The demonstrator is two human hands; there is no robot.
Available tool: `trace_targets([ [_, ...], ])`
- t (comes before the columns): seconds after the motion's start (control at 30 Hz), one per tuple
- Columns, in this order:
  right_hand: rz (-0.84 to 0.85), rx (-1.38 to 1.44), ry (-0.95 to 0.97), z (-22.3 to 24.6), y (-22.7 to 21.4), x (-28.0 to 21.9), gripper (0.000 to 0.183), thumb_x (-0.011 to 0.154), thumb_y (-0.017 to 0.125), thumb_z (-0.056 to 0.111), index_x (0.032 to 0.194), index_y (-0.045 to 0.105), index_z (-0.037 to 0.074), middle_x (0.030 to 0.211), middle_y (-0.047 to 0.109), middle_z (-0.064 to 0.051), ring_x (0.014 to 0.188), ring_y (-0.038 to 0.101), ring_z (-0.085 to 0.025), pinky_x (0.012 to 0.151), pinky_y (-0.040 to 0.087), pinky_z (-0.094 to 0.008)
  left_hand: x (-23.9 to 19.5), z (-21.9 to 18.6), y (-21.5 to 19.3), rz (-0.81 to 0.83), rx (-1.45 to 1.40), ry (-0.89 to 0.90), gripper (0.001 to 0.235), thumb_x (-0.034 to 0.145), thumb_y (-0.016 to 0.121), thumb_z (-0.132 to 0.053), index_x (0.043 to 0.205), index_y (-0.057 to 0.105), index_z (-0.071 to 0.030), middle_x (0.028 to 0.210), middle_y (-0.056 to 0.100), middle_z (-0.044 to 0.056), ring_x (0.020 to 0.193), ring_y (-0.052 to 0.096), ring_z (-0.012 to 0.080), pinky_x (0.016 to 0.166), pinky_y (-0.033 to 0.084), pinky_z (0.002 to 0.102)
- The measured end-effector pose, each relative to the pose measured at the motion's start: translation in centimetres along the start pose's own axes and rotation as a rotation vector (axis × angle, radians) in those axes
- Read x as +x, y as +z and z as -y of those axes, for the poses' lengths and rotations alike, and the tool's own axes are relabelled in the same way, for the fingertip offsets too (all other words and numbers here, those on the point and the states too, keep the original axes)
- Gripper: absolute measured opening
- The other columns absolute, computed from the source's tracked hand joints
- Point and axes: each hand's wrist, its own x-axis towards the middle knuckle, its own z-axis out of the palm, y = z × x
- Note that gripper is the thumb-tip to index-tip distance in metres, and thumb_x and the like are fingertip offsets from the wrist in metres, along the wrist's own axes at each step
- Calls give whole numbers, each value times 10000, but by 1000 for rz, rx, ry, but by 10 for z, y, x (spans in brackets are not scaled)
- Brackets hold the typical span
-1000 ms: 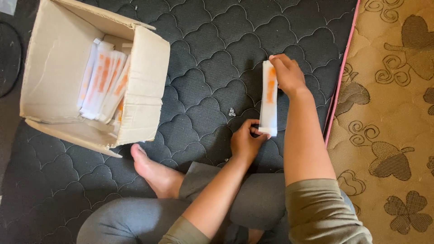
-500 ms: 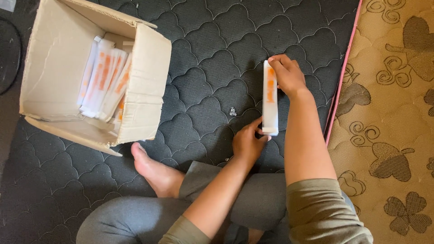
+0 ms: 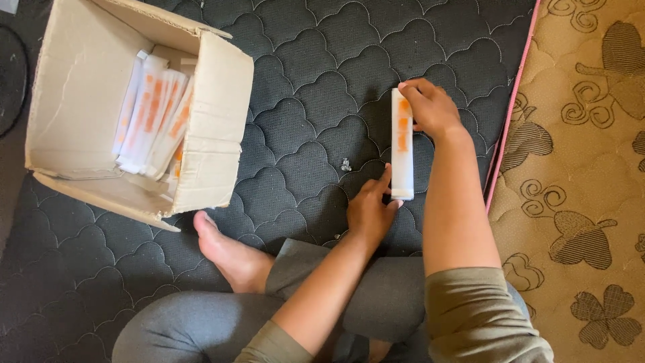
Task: The person sits on the floor and repeatedly takes long, narrow strips of paper from a cardboard box. They fold each strip in half lengthwise, then fold it again to create a smaller, thicker packet, and place the folded item on the floor beside them.
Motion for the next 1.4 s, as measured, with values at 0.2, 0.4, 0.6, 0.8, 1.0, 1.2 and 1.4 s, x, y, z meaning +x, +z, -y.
trace_targets([
  [0.2, -17, 88, 27, 1, 5, 0, 468, 922, 592, 537, 1250, 708, 223, 1018, 673, -209, 896, 713, -276, 668, 673, -303, -1, -6, -6, 25, -13, -39, 783, 815, 774, -217, 1535, 465, -239, 1043, 675, 17, 1063, 702, 272, 917, 565, 438],
  [0.4, -23, 91, 44, 3, 4, -1, 480, 921, 601, 543, 1260, 702, 219, 1042, 673, -219, 930, 706, -281, 676, 682, -305, 6, 10, 7, 21, -8, -46, 736, 810, 780, -247, 1495, 517, -294, 1033, 670, -31, 1001, 719, 221, 881, 567, 395],
  [0.6, -11, 52, 33, 12, 3, -8, 522, 943, 589, 540, 1291, 679, 161, 1117, 658, -255, 982, 698, -339, 668, 677, -335, 0, -2, -5, 23, -65, -56, 954, 652, 879, -386, 1516, 500, -243, 1042, 662, 3, 1033, 712, 243, 893, 556, 396],
  [0.8, 9, 83, 42, 14, 2, -9, 538, 944, 596, 540, 1291, 669, 136, 1109, 656, -254, 979, 689, -345, 656, 680, -370, -2, -8, -9, 1, -83, -37, 746, 778, 817, -345, 1466, 561, -213, 1016, 681, 31, 1015, 716, 276, 874, 563, 396],
  [1.0, 7, 83, 42, 13, 4, -8, 531, 954, 593, 528, 1297, 662, 127, 1133, 655, -250, 989, 686, -344, 646, 680, -371, 0, -1, -3, -5, -50, -24, 766, 766, 829, -343, 1473, 553, -238, 993, 674, 16, 998, 718, 264, 862, 564, 391],
  [1.2, -12, -138, 25, 21, -5, -17, 529, 962, 526, 568, 1347, 638, 223, 1059, 685, -169, 944, 688, -328, 901, 603, -550, 0, -1, -8, 37, -188, -88, 928, 676, 888, -343, 1514, 505, -234, 1035, 677, 26, 937, 730, 242, 838, 573, 354],
  [1.4, -139, -113, -223, 19, -14, -20, 496, 999, 629, 457, 1382, 610, 142, 1105, 666, -125, 1167, 605, -345, 987, 485, -540, -8, 3, -31, 43, -404, -128, 1095, 644, 931, -305, 1580, 376, -185, 1214, 673, 128, 943, 737, 271, 841, 604, 356],
])
